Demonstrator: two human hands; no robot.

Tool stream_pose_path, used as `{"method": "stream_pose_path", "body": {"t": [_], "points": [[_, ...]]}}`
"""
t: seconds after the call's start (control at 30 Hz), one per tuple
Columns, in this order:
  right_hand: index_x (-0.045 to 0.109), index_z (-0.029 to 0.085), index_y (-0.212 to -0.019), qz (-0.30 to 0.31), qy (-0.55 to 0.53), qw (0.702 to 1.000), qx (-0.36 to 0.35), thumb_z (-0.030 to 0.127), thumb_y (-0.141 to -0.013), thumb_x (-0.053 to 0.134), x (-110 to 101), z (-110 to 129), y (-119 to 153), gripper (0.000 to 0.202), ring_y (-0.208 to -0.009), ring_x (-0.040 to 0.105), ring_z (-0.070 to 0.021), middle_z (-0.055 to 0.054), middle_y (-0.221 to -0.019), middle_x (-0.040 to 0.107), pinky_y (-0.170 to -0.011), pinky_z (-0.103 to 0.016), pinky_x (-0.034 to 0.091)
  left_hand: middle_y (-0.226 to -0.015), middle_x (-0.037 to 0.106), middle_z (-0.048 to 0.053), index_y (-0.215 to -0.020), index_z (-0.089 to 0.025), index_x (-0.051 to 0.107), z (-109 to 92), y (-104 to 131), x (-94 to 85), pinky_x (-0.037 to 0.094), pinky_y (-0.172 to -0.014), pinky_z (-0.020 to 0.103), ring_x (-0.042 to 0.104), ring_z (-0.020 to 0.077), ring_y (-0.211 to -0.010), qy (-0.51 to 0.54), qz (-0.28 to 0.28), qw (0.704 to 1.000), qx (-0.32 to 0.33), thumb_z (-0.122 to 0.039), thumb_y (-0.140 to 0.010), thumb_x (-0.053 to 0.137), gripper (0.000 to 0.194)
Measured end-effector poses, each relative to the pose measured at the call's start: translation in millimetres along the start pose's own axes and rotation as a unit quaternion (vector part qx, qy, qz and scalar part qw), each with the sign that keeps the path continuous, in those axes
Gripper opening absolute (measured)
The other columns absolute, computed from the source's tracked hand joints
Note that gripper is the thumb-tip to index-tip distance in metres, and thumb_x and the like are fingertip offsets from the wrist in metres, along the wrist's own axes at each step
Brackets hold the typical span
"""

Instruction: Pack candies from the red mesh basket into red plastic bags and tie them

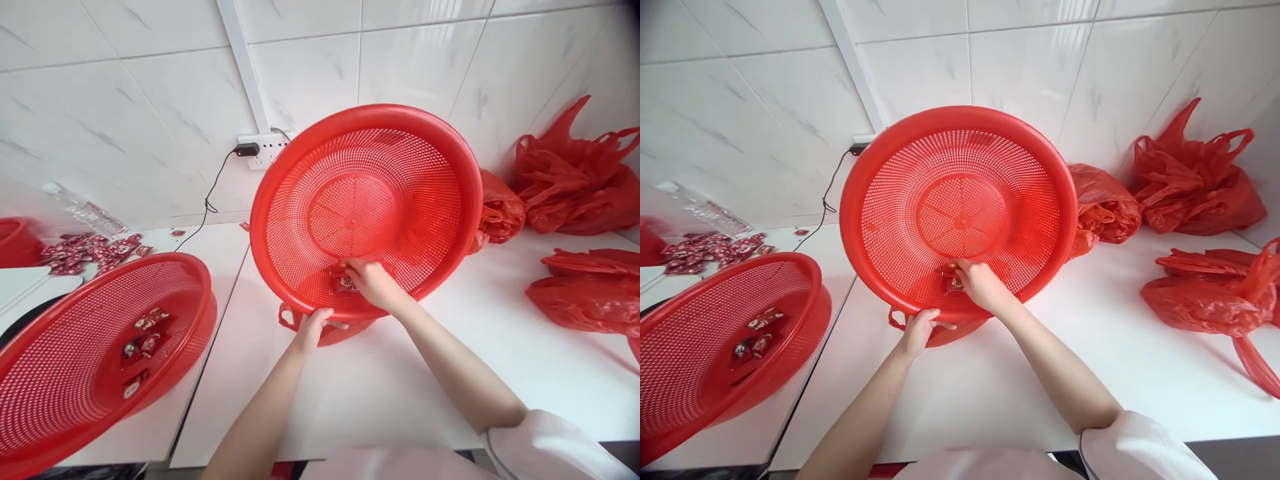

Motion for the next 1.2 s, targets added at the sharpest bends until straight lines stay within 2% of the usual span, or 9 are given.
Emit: {"method": "stream_pose_path", "body": {"t": [0.07,0.17,0.27,0.4,0.67,0.8,0.9,1.07,1.2], "points": [[0.062,0.021,-0.107,-0.047,-0.129,0.990,0.042,0.028,-0.094,0.046,-9,-11,-4,0.022,-0.093,0.069,-0.0212,-0.007,-0.099,0.071,-0.081,-0.036,0.055,-0.097,0.071,0.008,-0.108,-0.017,0.065,-2,-1,-1.8,0.060,-0.059,0.039,0.067,0.0314,-0.092,0.002,-0.004,1.000,0.005,-0.025,-0.071,0.068,0.038],[0.064,0.019,-0.102,-0.046,-0.349,0.933,0.075,0.039,-0.088,0.059,-13,-18,-7,0.025,-0.091,0.070,-0.0210,-0.008,-0.103,0.071,-0.080,-0.035,0.058,-0.098,0.071,0.008,-0.107,-0.017,0.064,-9,-3,-6.3,0.061,-0.060,0.040,0.067,0.0307,-0.091,0.016,-0.028,0.999,0.017,-0.025,-0.069,0.068,0.039],[0.066,0.017,-0.093,-0.045,-0.429,0.897,0.095,0.049,-0.080,0.067,-17,-18,-7,0.034,-0.083,0.071,-0.0193,-0.009,-0.099,0.072,-0.072,-0.030,0.060,-0.095,0.071,0.009,-0.103,-0.015,0.064,-16,-5,-10.9,0.060,-0.061,0.040,0.068,0.0303,-0.088,0.028,-0.051,0.998,0.015,-0.025,-0.066,0.067,0.038],[0.067,0.017,-0.087,-0.064,-0.417,0.902,0.095,0.053,-0.077,0.068,-24,-14,-4,0.037,-0.073,0.071,-0.0173,-0.008,-0.094,0.073,-0.058,-0.025,0.059,-0.093,0.071,0.009,-0.097,-0.014,0.064,-24,-9,-19.8,0.060,-0.060,0.038,0.069,0.0303,-0.087,0.037,-0.092,0.995,0.028,-0.024,-0.063,0.067,0.036],[0.064,0.017,-0.083,-0.079,-0.392,0.912,0.090,0.054,-0.075,0.069,-27,-9,-2,0.039,-0.066,0.071,-0.0171,-0.006,-0.077,0.071,-0.062,-0.028,0.060,-0.093,0.071,0.010,-0.098,-0.012,0.063,-35,-12,-32.4,0.060,-0.063,0.039,0.068,0.0298,-0.089,0.054,-0.119,0.990,0.049,-0.024,-0.062,0.067,0.038],[0.062,0.019,-0.086,-0.105,-0.449,0.883,0.089,0.053,-0.074,0.070,-27,-10,-2,0.038,-0.069,0.070,-0.0165,-0.003,-0.082,0.069,-0.054,-0.024,0.058,-0.094,0.071,0.008,-0.098,-0.013,0.063,-35,-13,-35.4,0.060,-0.064,0.039,0.067,0.0287,-0.089,0.060,-0.116,0.990,0.056,-0.024,-0.063,0.066,0.036],[0.061,0.018,-0.081,-0.111,-0.470,0.870,0.098,0.057,-0.078,0.064,-25,-12,-1,0.039,-0.057,0.066,-0.0153,-0.002,-0.072,0.067,-0.046,-0.025,0.055,-0.090,0.071,0.008,-0.094,-0.013,0.063,-34,-13,-37.2,0.060,-0.064,0.040,0.067,0.0289,-0.089,0.057,-0.124,0.989,0.053,-0.024,-0.063,0.067,0.033],[0.051,0.018,-0.060,-0.129,-0.416,0.898,0.063,0.054,-0.080,0.064,-30,-8,1,0.042,-0.038,0.046,-0.0077,0.004,-0.049,0.050,-0.034,-0.019,0.040,-0.091,0.071,0.007,-0.099,-0.013,0.063,-33,-13,-37.5,0.060,-0.066,0.041,0.067,0.0293,-0.091,0.064,-0.129,0.988,0.052,-0.022,-0.062,0.066,0.039],[0.047,0.019,-0.060,-0.147,-0.363,0.919,0.047,0.051,-0.082,0.064,-33,-4,4,0.042,-0.038,0.045,-0.0063,0.006,-0.048,0.048,-0.037,-0.018,0.039,-0.090,0.071,0.008,-0.097,-0.013,0.063,-34,-13,-37.1,0.060,-0.064,0.039,0.067,0.0293,-0.091,0.060,-0.126,0.989,0.052,-0.023,-0.062,0.067,0.036]]}}
Point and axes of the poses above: each hand's wrist, its own y-axis away from the middle knuckle, its own x-axis out of the palm, z = x × y, the point moved 7 cm from there along -y, towards the middle knuckle
